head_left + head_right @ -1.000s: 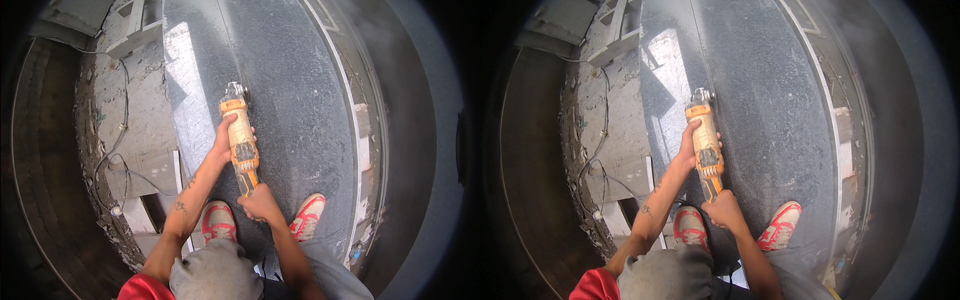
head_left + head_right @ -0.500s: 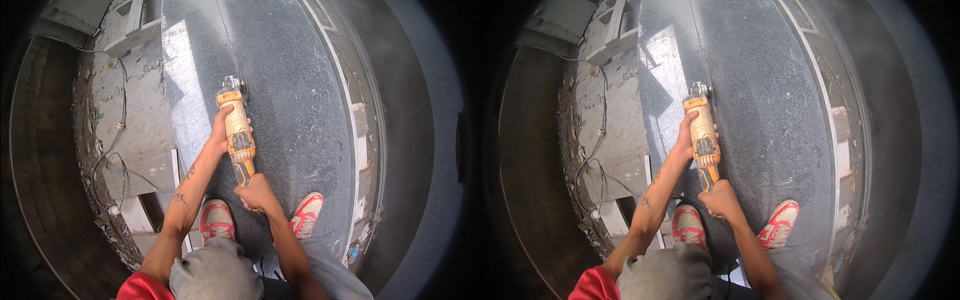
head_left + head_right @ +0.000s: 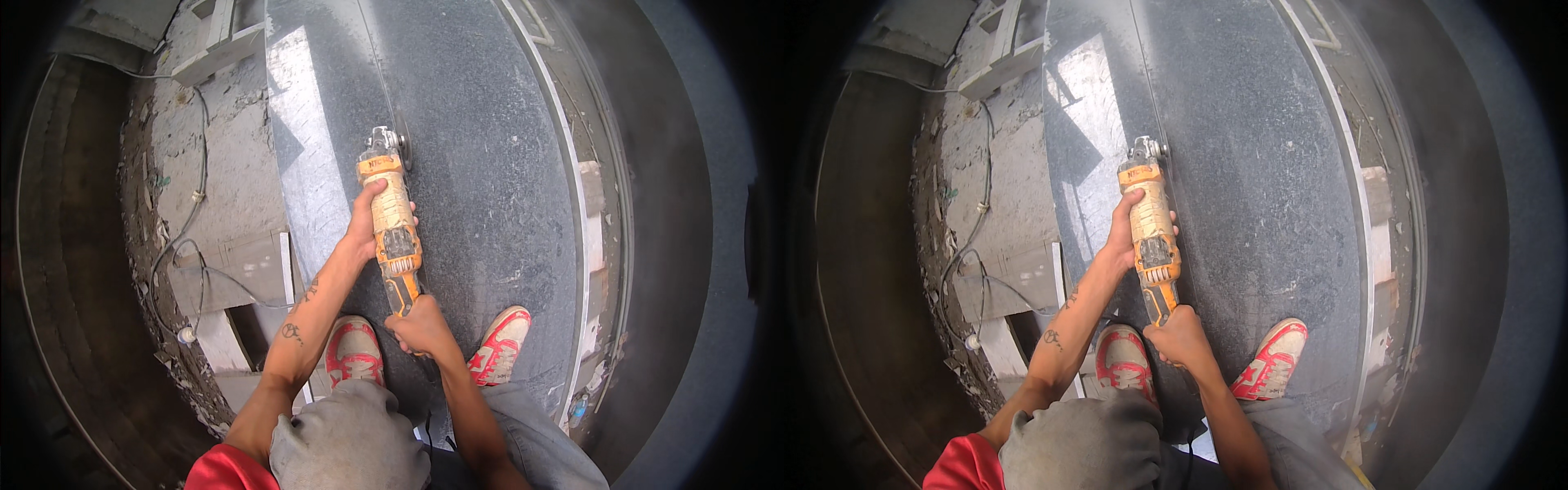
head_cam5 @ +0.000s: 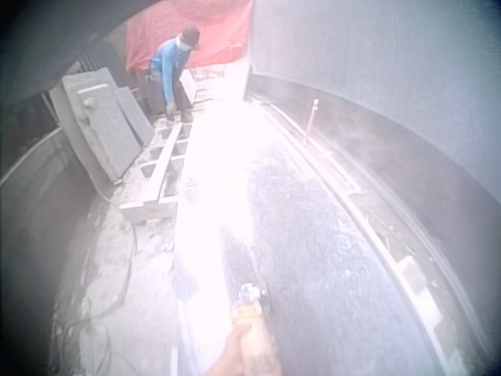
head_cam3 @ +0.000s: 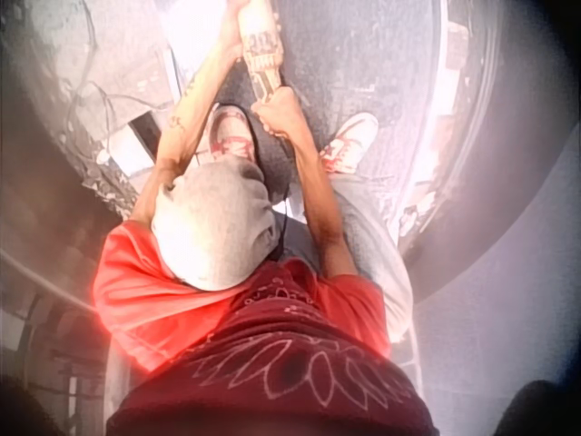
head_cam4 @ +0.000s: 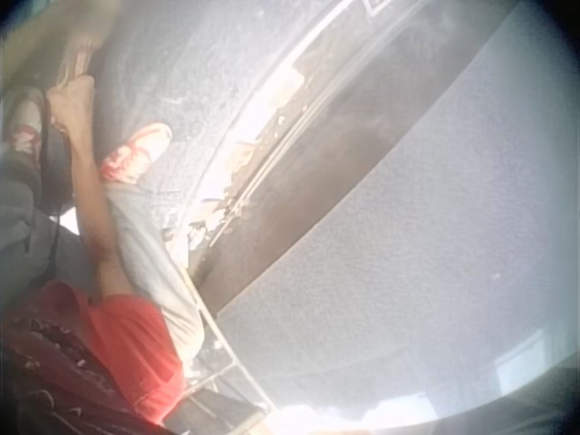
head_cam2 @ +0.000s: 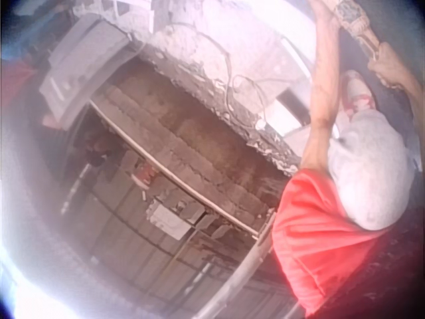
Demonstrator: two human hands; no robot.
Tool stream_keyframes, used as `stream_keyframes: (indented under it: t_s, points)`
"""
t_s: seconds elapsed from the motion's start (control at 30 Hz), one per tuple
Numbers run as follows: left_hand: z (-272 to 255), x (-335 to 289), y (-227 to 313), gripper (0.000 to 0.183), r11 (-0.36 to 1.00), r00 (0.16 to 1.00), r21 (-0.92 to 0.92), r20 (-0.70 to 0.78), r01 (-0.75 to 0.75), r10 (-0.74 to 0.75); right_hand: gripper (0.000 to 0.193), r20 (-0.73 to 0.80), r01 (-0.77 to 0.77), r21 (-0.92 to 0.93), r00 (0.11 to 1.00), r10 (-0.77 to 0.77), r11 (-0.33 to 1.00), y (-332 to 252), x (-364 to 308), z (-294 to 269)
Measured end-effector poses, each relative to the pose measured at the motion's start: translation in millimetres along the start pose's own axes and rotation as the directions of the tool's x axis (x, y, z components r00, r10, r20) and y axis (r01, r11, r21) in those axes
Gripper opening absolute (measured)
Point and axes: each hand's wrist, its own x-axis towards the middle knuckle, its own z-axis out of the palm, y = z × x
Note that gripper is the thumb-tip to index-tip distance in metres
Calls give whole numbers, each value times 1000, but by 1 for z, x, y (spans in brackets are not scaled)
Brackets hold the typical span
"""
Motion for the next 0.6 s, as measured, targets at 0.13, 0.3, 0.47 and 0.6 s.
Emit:
stream_keyframes:
  t_s: [0.13,0.3,0.47,0.6]
  points:
    - [0,-3,-3,58,1000,1000,20,-18,-3,4,14,-5,0,-5,1000,0,1000,-1,-5,0]
    - [1,-7,-6,60,999,1000,33,-31,3,-2,15,-4,-29,-32,1000,29,999,3,-7,0]
    - [5,-12,-10,60,999,999,43,-46,10,-8,17,3,-39,-50,999,39,998,7,-10,-1]
    - [5,-16,-13,59,999,998,21,-55,27,-26,18,5,-46,-66,999,47,997,7,-16,-2]
